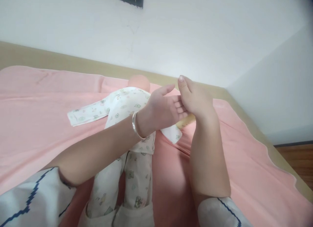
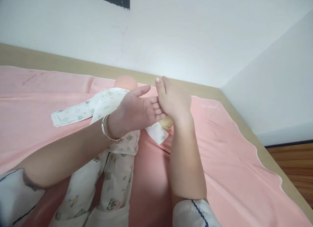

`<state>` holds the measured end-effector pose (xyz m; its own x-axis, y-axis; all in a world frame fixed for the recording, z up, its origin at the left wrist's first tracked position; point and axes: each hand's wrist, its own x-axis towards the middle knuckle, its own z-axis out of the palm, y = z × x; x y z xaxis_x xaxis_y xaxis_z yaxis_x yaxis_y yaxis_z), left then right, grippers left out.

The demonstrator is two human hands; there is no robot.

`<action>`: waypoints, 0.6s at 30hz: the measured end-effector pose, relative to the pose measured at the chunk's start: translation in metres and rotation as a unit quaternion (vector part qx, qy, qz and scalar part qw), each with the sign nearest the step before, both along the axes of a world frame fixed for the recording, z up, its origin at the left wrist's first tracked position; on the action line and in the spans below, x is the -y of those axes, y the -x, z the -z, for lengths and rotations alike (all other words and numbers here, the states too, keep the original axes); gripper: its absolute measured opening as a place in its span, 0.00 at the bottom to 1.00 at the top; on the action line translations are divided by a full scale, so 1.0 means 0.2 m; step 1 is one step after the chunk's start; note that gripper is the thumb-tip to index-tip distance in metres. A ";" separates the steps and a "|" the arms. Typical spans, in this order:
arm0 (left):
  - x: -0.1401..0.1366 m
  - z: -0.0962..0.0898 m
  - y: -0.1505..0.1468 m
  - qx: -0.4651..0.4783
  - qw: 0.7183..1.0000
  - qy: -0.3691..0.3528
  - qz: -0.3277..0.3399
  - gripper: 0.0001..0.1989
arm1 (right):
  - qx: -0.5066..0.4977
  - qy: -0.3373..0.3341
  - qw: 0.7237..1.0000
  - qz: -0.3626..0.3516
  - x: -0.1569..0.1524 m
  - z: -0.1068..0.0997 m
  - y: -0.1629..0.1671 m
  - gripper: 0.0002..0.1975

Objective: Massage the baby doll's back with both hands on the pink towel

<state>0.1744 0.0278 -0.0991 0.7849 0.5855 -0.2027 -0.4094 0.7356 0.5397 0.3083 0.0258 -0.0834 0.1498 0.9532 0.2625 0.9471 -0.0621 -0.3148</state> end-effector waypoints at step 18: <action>-0.01 -0.24 0.64 -0.201 0.935 -0.249 -0.153 0.32 | -0.018 0.054 0.994 0.091 -0.01 -0.01 -0.01 0.32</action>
